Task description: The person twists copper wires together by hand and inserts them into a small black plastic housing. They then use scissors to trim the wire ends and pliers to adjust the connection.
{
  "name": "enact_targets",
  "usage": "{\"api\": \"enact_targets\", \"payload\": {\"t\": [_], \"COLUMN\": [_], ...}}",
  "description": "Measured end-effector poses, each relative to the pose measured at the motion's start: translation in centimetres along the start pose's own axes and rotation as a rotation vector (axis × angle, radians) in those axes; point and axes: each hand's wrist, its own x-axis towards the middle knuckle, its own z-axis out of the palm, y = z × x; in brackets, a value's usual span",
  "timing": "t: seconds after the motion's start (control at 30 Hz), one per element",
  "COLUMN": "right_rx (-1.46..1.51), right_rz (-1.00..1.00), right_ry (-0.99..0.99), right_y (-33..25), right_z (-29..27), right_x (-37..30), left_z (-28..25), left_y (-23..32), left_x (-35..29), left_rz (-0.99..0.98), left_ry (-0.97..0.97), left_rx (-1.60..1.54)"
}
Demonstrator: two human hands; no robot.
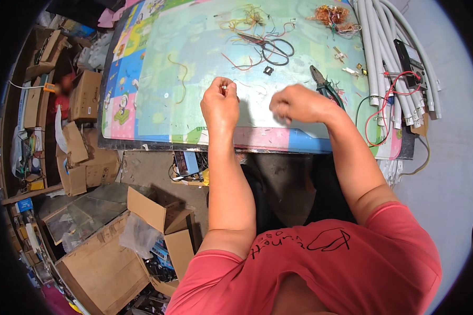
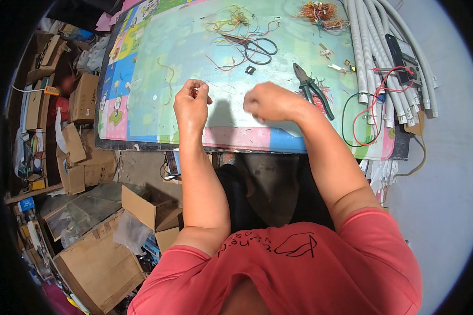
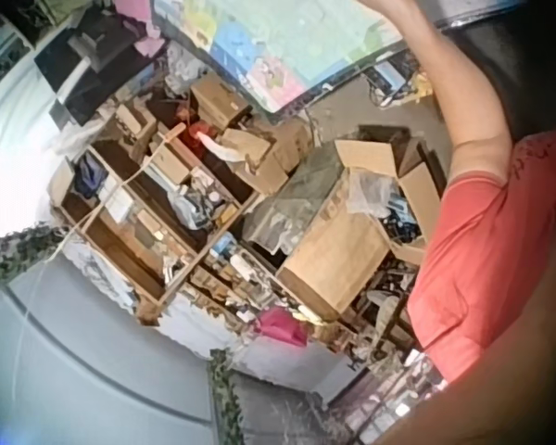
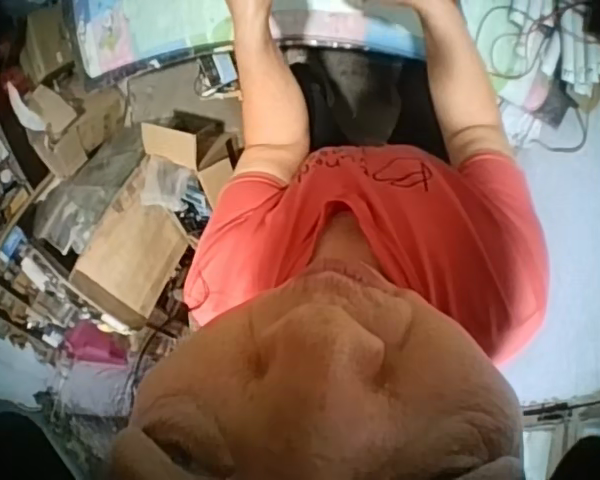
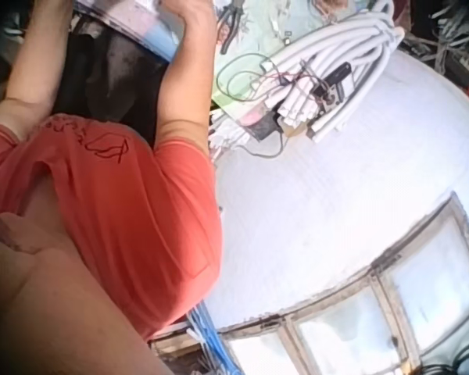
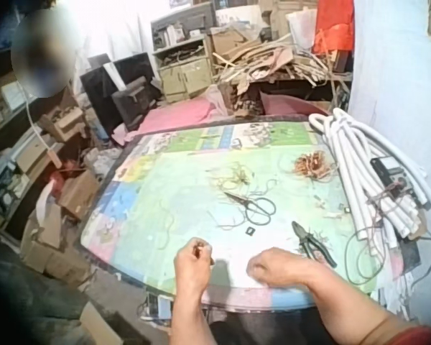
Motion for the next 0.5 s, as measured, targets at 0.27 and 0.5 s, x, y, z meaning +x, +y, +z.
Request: {"api": "enact_targets", "payload": {"t": [0.27,0.5], "right_rx": [0.535,0.595], "right_rz": [0.056,-0.005], "right_ry": [0.246,0.149], "right_y": [-0.6,-1.7], "right_z": [1.5,2.4], "right_x": [1.4,1.0], "left_z": [0.8,-0.2], "left_y": [0.8,0.0], "left_x": [-0.3,0.7], "left_rz": [-0.081,-0.42], "left_ry": [-0.107,-0.321], "left_rx": [-0.224,-1.207]}}
